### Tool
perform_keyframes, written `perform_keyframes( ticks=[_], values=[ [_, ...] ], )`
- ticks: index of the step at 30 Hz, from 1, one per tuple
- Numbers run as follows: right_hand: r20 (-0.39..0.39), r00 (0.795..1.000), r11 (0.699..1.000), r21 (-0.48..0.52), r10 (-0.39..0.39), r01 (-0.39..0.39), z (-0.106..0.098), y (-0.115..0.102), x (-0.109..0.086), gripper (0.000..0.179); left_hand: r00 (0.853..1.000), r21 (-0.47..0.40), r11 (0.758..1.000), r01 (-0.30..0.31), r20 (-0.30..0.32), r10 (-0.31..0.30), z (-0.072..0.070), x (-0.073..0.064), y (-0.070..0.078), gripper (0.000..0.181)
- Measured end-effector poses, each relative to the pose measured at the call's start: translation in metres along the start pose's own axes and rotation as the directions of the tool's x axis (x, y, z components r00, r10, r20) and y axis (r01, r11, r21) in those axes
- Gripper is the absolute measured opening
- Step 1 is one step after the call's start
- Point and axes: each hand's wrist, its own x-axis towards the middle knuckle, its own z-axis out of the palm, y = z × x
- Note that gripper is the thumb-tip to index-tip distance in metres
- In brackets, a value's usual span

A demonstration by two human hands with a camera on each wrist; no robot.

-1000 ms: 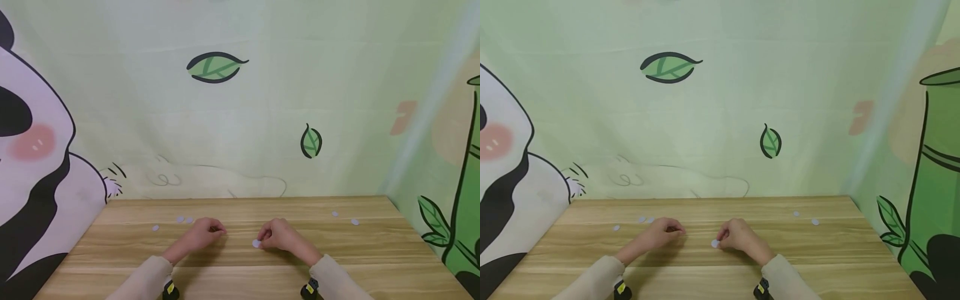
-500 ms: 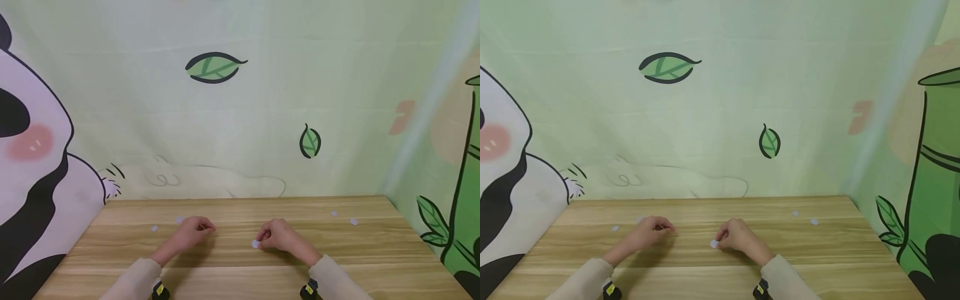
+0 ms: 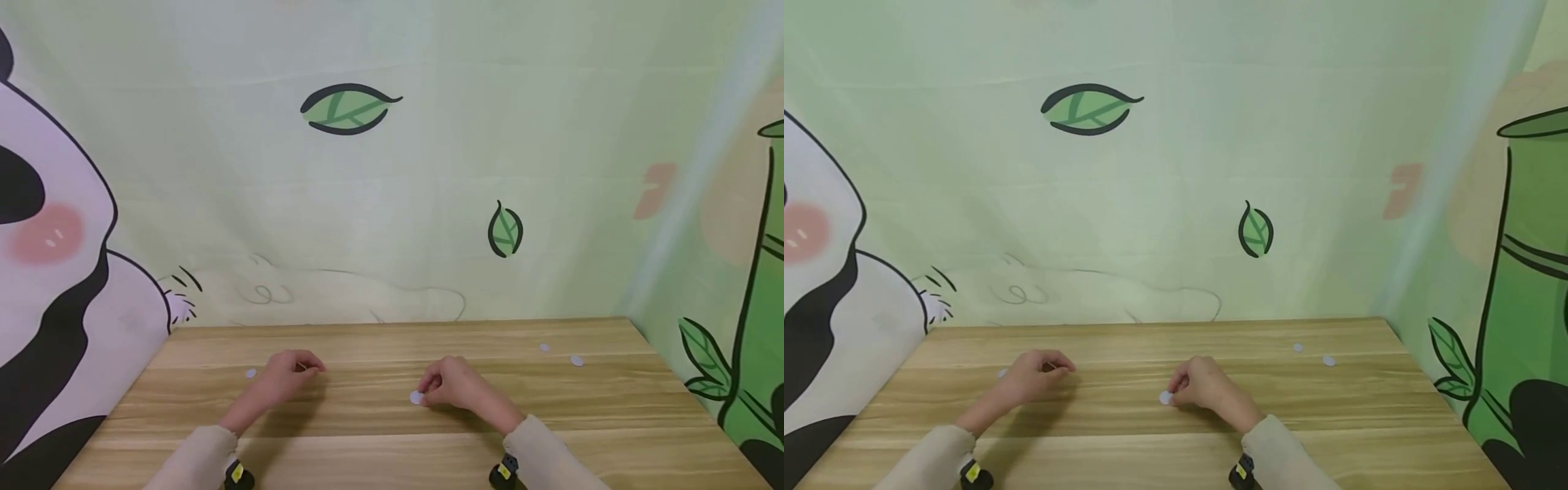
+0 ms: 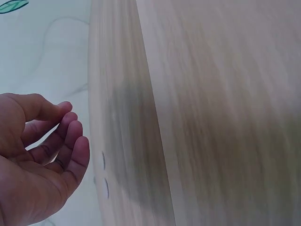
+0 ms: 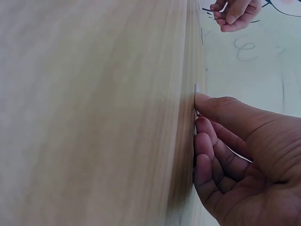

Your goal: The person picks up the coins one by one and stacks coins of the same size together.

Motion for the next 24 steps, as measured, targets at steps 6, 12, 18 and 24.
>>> perform_keyframes(
  ticks=[6,12,18,24],
  values=[
    [-0.001,1.000,1.000,0.007,-0.017,0.017,-0.001,0.000,-0.001,0.011,0.999,0.024,0.999,-0.021,-0.025,0.021,-0.010,0.001,-0.014,0.010],
    [0.001,0.999,0.999,0.004,-0.033,0.033,-0.002,0.000,-0.002,0.011,0.998,0.053,0.998,-0.018,-0.055,0.021,-0.022,0.007,-0.032,0.010],
    [0.004,0.999,0.999,0.000,-0.036,0.036,-0.001,0.001,-0.001,0.011,0.997,0.068,0.998,0.013,-0.080,-0.007,-0.030,0.012,-0.043,0.008],
    [0.002,0.999,0.999,-0.006,-0.033,0.033,-0.001,0.002,-0.001,0.011,0.995,0.070,0.997,0.017,-0.103,-0.010,-0.034,0.017,-0.052,0.010]
  ],
)
